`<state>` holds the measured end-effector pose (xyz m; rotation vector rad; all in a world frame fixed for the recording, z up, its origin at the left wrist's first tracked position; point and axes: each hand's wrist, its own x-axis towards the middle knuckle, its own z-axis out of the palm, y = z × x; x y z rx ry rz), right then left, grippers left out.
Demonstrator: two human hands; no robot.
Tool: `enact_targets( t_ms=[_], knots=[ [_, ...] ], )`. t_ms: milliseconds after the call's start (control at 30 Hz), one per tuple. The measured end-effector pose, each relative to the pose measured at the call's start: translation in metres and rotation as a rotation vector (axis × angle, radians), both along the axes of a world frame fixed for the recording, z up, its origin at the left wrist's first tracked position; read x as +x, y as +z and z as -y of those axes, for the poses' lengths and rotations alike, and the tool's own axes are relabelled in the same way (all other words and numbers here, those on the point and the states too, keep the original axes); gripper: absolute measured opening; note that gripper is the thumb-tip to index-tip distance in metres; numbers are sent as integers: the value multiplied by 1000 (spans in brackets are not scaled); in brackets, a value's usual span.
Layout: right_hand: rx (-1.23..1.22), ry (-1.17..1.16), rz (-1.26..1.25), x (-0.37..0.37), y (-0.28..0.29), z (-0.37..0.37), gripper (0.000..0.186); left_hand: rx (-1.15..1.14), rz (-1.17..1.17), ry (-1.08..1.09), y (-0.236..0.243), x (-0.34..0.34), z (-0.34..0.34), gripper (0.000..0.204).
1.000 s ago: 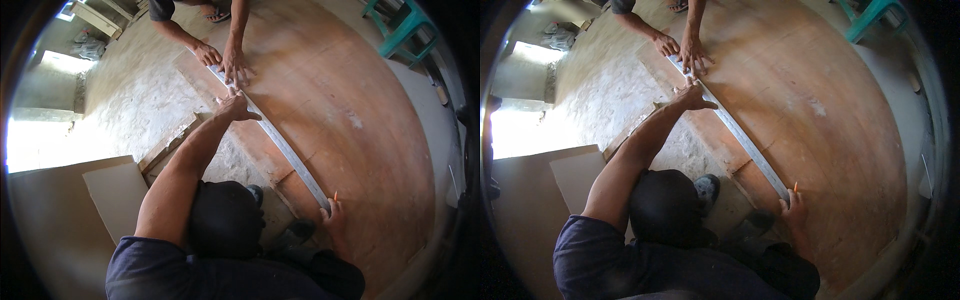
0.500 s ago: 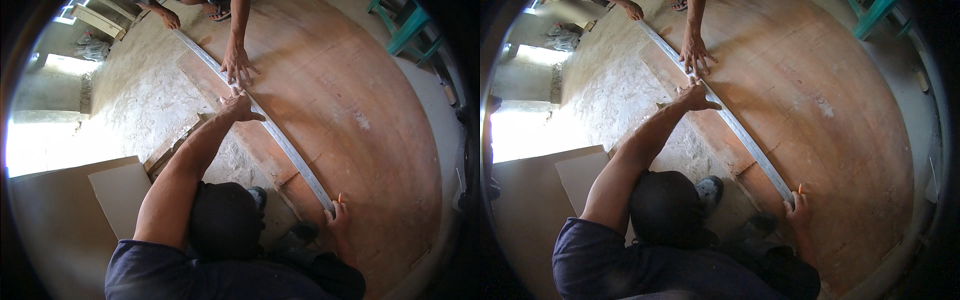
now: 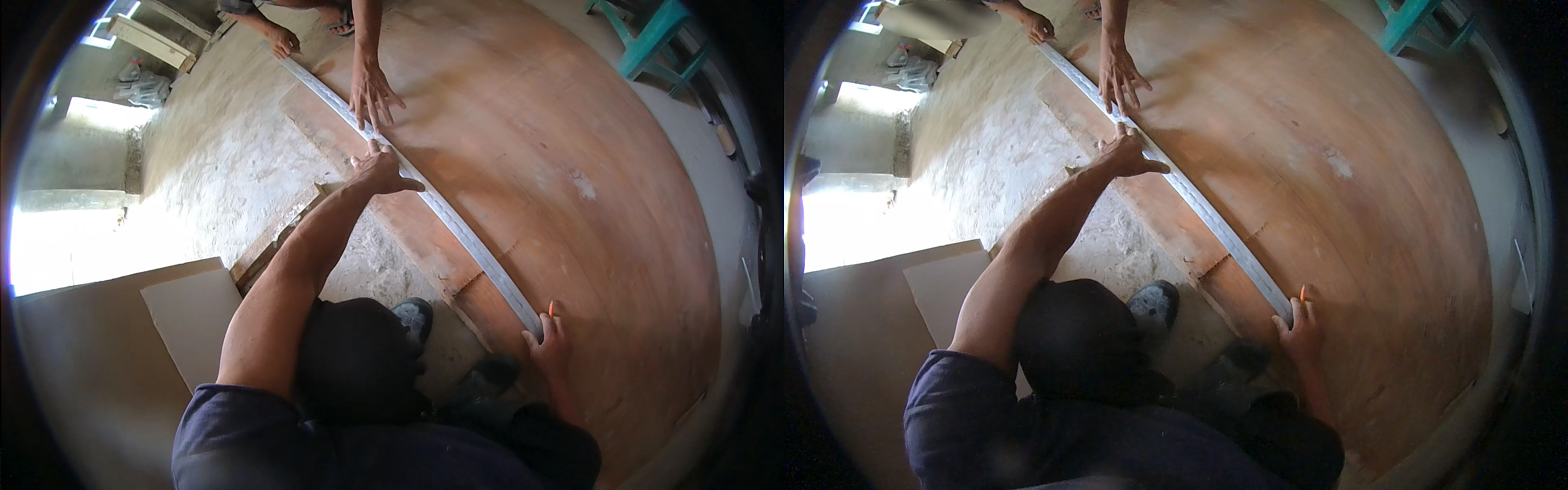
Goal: The person uses a metal ruler and pencil to measure and mark a large wooden board on the floor. They then use a hammer to tap along the marked line, likely to loosen or separate the board. Another person is present and also works on the board with a saw.
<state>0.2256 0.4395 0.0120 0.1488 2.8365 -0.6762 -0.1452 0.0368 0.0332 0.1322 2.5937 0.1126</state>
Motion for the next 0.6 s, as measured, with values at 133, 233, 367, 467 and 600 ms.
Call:
enact_targets(
  t_ms=[133,233,367,467,600],
  knots=[
    [51,-22,-9,1,-6,5,53,39,-77,22,-6,10,5,137],
    [-45,-5,-155,3,-6,1,48,222,-177,108,-15,23,15,127],
    [-126,-3,-123,16,5,-7,48,612,-333,368,-28,39,39,107],
    [-143,34,-153,31,19,-4,48,1045,-381,765,-34,43,60,93],
    [-147,151,-183,46,40,9,46,1240,-517,1227,-22,29,113,86]
  ],
)
